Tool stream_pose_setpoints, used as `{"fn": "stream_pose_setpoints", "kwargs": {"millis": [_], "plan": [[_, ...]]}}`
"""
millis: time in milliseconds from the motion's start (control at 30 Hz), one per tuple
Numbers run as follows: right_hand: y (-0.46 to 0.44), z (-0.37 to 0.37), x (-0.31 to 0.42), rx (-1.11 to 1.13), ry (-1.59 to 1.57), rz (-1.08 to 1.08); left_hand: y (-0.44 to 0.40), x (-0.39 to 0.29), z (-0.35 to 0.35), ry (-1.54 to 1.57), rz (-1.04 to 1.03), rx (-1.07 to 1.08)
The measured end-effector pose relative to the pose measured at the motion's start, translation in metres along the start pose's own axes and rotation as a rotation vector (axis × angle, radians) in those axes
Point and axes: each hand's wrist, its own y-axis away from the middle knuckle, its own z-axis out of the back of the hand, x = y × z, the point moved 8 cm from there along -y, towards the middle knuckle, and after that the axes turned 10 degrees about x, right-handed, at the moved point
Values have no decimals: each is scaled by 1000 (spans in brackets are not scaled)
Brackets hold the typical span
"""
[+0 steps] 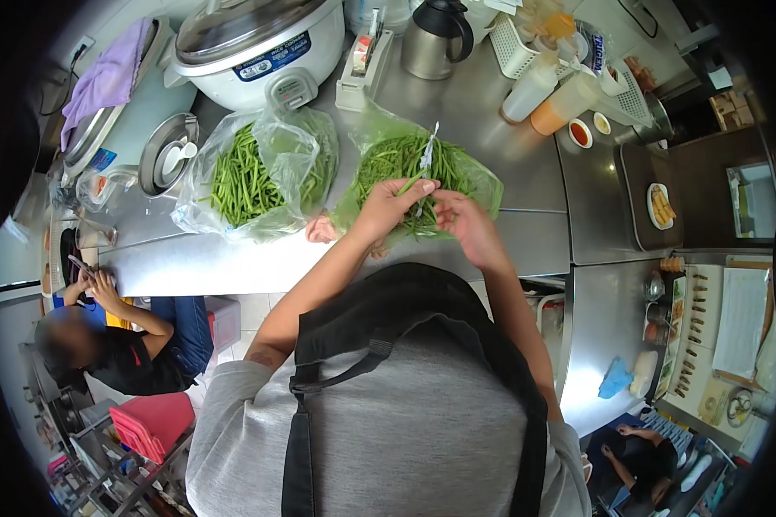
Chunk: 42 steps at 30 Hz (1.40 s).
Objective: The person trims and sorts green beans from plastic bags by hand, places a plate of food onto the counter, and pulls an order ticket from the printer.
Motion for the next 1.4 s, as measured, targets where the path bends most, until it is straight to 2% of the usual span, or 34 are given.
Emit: {"fn": "stream_pose_setpoints", "kwargs": {"millis": [33,133,267,367,467,567,667,700,767,800,833,900,933,1000,1033,1100,1133,1233,1267,1367,1400], "plan": [[0,-11,-4,32,54,-60,-2,4,1,13,-17,-3],[3,-34,-6,45,328,-57,-2,9,4,37,-51,-38],[2,-25,-14,11,439,-73,-9,20,9,117,-148,-82],[5,-26,-7,-40,554,-44,-2,11,13,17,-110,-142],[11,-42,11,-122,828,101,-3,13,23,-175,-220,-246],[19,-70,31,-90,1116,297,-10,33,28,-265,-87,-176],[21,-90,36,13,1238,391,-12,46,12,-28,4,129],[20,-92,35,60,1236,410,-4,46,6,50,177,162],[18,-92,31,136,1164,410,22,34,-14,211,523,228],[18,-91,28,164,1096,391,20,46,-13,288,515,241],[18,-89,25,188,1027,372,12,53,-9,211,430,266],[10,-60,5,165,539,121,0,51,-6,56,262,318],[9,-47,-7,149,292,-1,-6,46,1,174,209,236],[11,-30,-5,101,-85,94,-16,35,13,409,101,71],[13,-23,-3,78,-272,140,-20,28,14,318,72,62],[17,2,-4,-123,-175,103,-25,16,18,136,13,41],[18,14,-4,-184,-98,82,-27,15,16,-27,-30,121],[21,49,-10,-242,135,-43,-27,-6,-5,-960,-231,54],[20,59,-16,-241,214,-95,-28,-7,-12,-1105,-265,-55],[14,45,3,-291,969,187,-39,11,-19,-1452,-156,86],[14,39,4,-294,1054,140,-41,11,-20,-1486,-160,90]]}}
